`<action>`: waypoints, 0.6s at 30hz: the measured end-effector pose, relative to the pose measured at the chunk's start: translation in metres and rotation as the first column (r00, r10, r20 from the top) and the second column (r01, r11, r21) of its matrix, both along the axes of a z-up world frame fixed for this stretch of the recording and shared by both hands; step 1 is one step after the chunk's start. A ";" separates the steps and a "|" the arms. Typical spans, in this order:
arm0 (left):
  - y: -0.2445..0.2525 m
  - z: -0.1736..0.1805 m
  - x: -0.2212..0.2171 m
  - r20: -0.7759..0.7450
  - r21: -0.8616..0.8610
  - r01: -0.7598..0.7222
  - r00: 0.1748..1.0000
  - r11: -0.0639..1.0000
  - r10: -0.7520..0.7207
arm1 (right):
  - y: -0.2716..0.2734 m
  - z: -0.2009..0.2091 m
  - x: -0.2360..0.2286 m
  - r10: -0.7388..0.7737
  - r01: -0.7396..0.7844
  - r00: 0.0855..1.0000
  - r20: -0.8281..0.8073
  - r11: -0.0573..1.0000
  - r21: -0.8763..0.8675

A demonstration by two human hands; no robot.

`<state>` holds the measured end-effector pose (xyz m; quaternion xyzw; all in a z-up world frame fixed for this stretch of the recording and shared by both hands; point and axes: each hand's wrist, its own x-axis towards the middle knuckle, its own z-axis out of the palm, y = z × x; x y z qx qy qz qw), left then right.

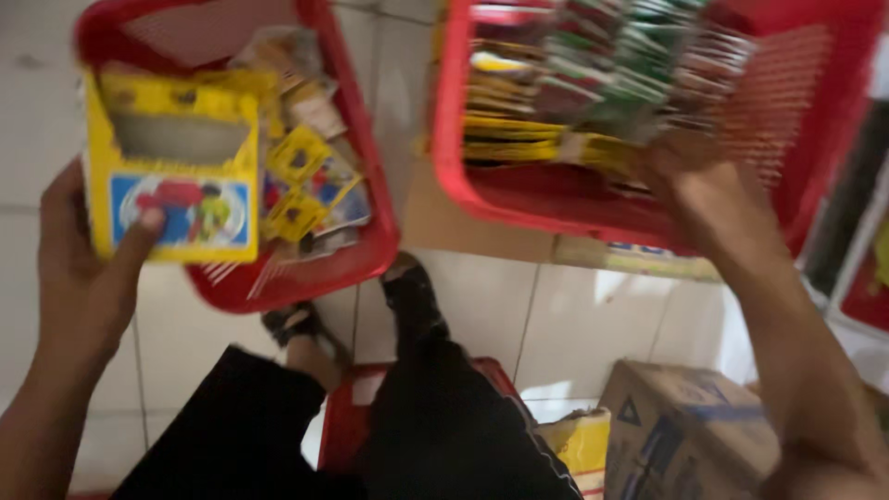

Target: The person sits on the floor and sorts small yellow packets labeled 'SATELIT' from one red basket into another. They repeatedly pick up packets, inspect them, and place them into the second basket, occasionally adjusting the pile.

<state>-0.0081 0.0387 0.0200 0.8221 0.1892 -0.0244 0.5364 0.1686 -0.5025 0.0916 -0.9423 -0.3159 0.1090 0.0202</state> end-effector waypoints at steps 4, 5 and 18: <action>0.012 0.012 0.000 0.063 -0.096 -0.043 0.997 0.994 0.050 | -0.014 -0.028 0.012 0.080 -0.076 0.996 -0.046 0.994 0.081; 0.015 0.012 0.000 0.063 -0.119 -0.058 0.996 0.991 0.066 | -0.021 -0.034 0.013 0.089 -0.087 0.995 -0.040 0.995 0.058; 0.024 -0.087 -0.059 -0.030 -0.202 -0.192 0.981 0.960 0.190 | 0.139 0.037 -0.062 -0.037 0.100 0.981 -0.189 0.936 0.338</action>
